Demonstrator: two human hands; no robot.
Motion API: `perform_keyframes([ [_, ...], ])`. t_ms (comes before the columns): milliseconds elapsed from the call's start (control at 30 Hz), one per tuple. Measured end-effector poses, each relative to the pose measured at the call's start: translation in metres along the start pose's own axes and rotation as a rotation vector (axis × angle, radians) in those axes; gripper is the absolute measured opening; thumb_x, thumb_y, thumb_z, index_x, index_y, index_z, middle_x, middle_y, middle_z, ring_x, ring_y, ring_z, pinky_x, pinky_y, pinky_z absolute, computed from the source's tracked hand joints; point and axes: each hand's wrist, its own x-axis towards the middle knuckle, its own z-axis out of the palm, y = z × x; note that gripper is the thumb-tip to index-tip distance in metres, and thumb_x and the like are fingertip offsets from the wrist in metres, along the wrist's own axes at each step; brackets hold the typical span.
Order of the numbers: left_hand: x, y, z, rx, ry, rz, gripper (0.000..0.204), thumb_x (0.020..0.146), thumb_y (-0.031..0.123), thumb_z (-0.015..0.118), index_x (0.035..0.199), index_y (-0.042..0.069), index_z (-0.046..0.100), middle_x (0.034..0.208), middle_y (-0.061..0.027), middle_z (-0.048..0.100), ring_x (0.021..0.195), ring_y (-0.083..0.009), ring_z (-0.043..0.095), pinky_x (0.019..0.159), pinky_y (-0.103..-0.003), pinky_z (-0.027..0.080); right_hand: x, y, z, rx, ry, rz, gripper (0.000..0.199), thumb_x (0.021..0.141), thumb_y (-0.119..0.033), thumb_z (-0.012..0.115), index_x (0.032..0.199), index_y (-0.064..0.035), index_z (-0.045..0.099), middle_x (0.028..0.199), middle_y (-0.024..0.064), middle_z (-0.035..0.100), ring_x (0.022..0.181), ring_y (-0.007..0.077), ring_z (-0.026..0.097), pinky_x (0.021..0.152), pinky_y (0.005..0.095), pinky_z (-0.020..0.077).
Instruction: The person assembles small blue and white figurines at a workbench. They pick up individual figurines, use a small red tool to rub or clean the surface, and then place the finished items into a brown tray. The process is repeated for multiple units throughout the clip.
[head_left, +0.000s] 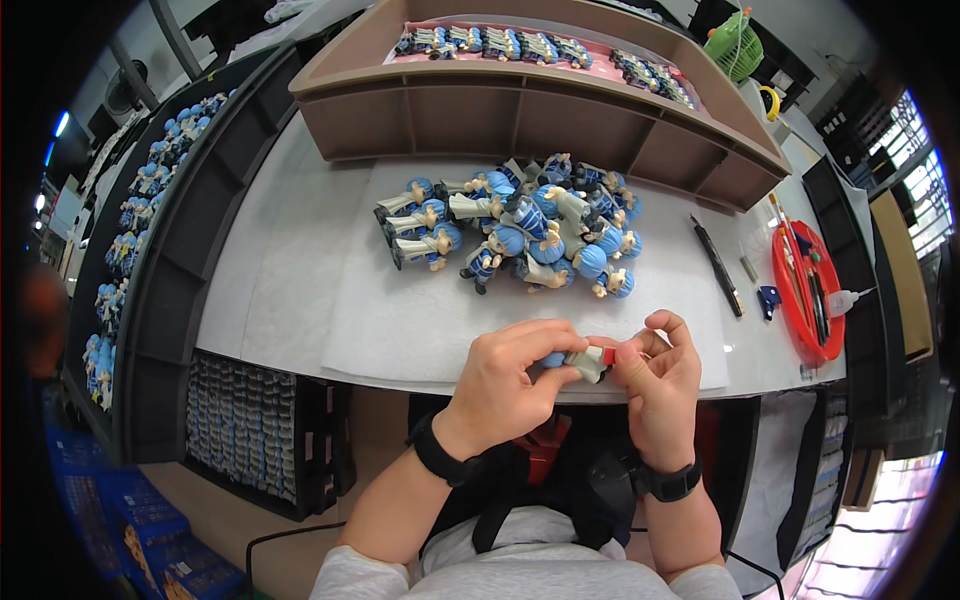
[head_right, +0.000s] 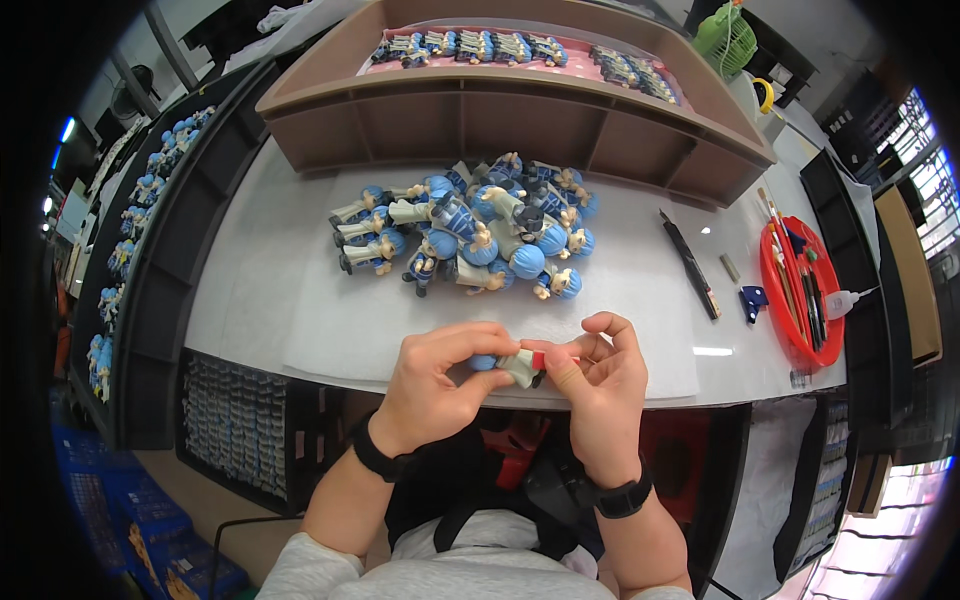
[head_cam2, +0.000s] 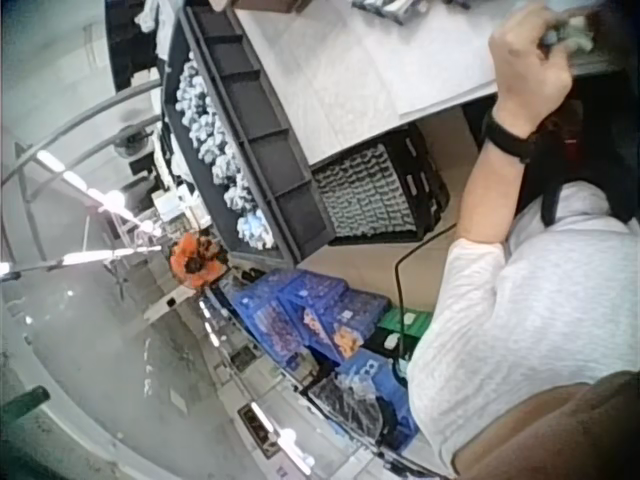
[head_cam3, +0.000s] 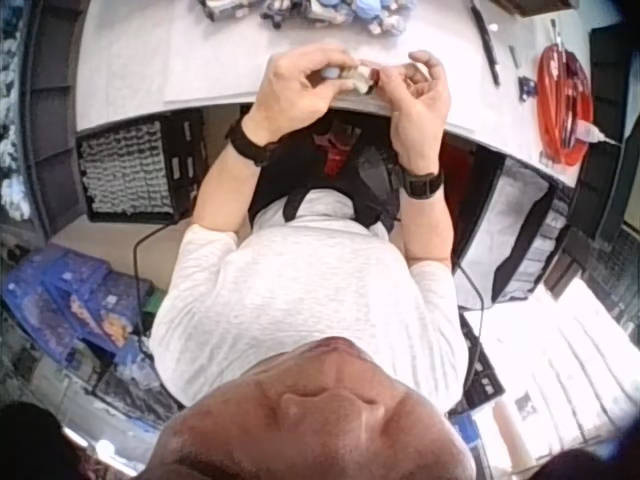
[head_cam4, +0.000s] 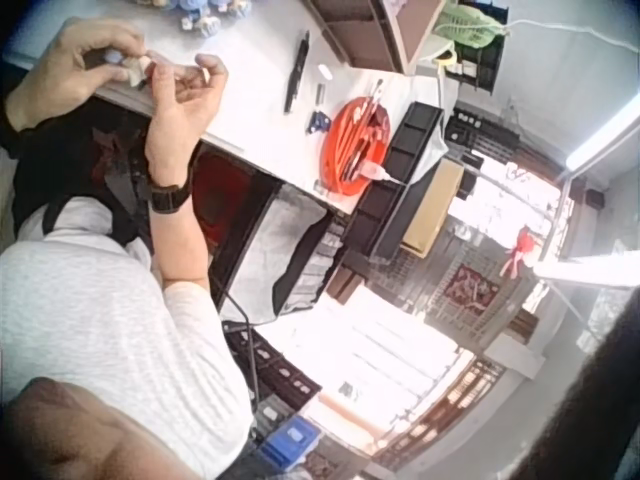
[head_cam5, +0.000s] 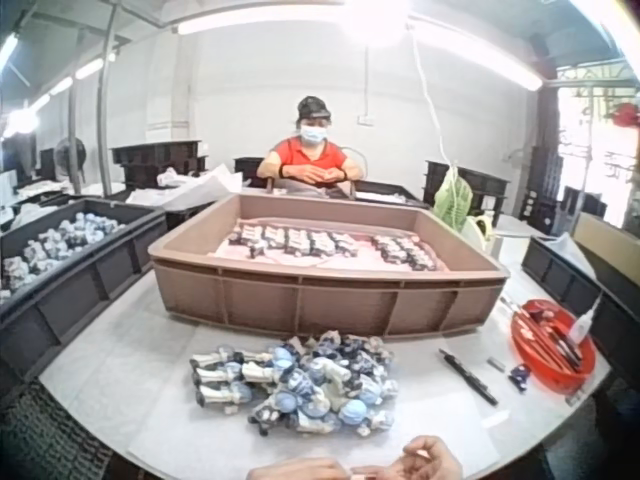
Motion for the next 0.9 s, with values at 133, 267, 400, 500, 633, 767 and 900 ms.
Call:
perform_keyframes([
  [133, 0.000, 0.000, 0.001, -0.008, -0.008, -0.024, 0.028, 0.064, -0.011, 0.064, 0.089, 0.000, 0.063, 0.092, -0.0123, 0.063, 0.079, -0.0186, 0.062, 0.064, -0.026, 0.050, 0.000, 0.005, -0.001, -0.096, -0.080, -0.113, 0.033, 0.080, 0.005, 0.059, 0.104, -0.0012, 0.037, 0.081, 0.0087, 0.056, 0.082, 0.0195, 0.062, 0.068, 0.0236, 0.0481],
  [267, 0.001, -0.002, 0.000, 0.026, -0.026, 0.053, 0.027, 0.064, -0.011, 0.064, 0.089, -0.001, 0.063, 0.092, -0.0124, 0.063, 0.077, -0.0175, 0.062, 0.063, -0.025, 0.051, 0.008, 0.010, 0.004, -0.245, 0.004, -0.181, 0.032, 0.080, 0.006, 0.059, 0.101, -0.0023, 0.037, 0.080, 0.0082, 0.056, 0.082, 0.0205, 0.062, 0.068, 0.0238, 0.0479],
  [400, 0.000, -0.001, -0.001, -0.018, 0.000, -0.004, 0.027, 0.064, -0.011, 0.065, 0.089, 0.000, 0.064, 0.093, -0.0122, 0.063, 0.077, -0.0165, 0.061, 0.061, -0.024, 0.050, 0.008, 0.000, 0.002, -0.008, 0.000, -0.011, 0.033, 0.079, 0.005, 0.059, 0.101, -0.0036, 0.036, 0.078, 0.0086, 0.057, 0.085, 0.0238, 0.063, 0.074, 0.0269, 0.0482],
  [500, 0.000, -0.002, 0.000, -0.015, 0.009, -0.001, 0.028, 0.063, -0.010, 0.066, 0.089, 0.001, 0.064, 0.094, -0.0123, 0.064, 0.077, -0.0164, 0.061, 0.060, -0.024, 0.049, 0.001, -0.007, 0.002, 0.085, -0.027, 0.029, 0.033, 0.079, 0.005, 0.060, 0.100, -0.0038, 0.036, 0.074, 0.0075, 0.057, 0.087, 0.0265, 0.062, 0.081, 0.0315, 0.0470],
  [633, 0.001, -0.001, 0.001, 0.001, 0.007, 0.001, 0.029, 0.063, -0.009, 0.067, 0.090, 0.002, 0.064, 0.094, -0.0130, 0.064, 0.078, -0.0182, 0.062, 0.061, -0.024, 0.049, 0.000, 0.003, 0.002, -0.121, -0.093, -0.121, 0.031, 0.079, 0.008, 0.058, 0.098, -0.0028, 0.036, 0.072, 0.0068, 0.056, 0.087, 0.0258, 0.062, 0.087, 0.0375, 0.0457],
  [767, 0.001, -0.002, 0.002, 0.047, 0.021, 0.043, 0.029, 0.063, -0.008, 0.067, 0.091, 0.002, 0.064, 0.094, -0.0132, 0.064, 0.078, -0.0198, 0.063, 0.061, -0.025, 0.049, 0.004, 0.005, 0.004, -0.176, -0.046, -0.163, 0.032, 0.079, 0.010, 0.057, 0.097, -0.0028, 0.034, 0.075, 0.0078, 0.055, 0.084, 0.0232, 0.062, 0.083, 0.0363, 0.0485],
  [900, 0.001, -0.002, 0.001, 0.044, 0.011, 0.052, 0.028, 0.064, -0.009, 0.066, 0.090, 0.002, 0.064, 0.094, -0.0132, 0.064, 0.078, -0.0193, 0.062, 0.062, -0.025, 0.049, 0.007, -0.001, 0.002, -0.050, 0.025, 0.019, 0.034, 0.078, 0.009, 0.058, 0.098, -0.0033, 0.033, 0.077, 0.0081, 0.055, 0.084, 0.0248, 0.063, 0.082, 0.0357, 0.0488],
])
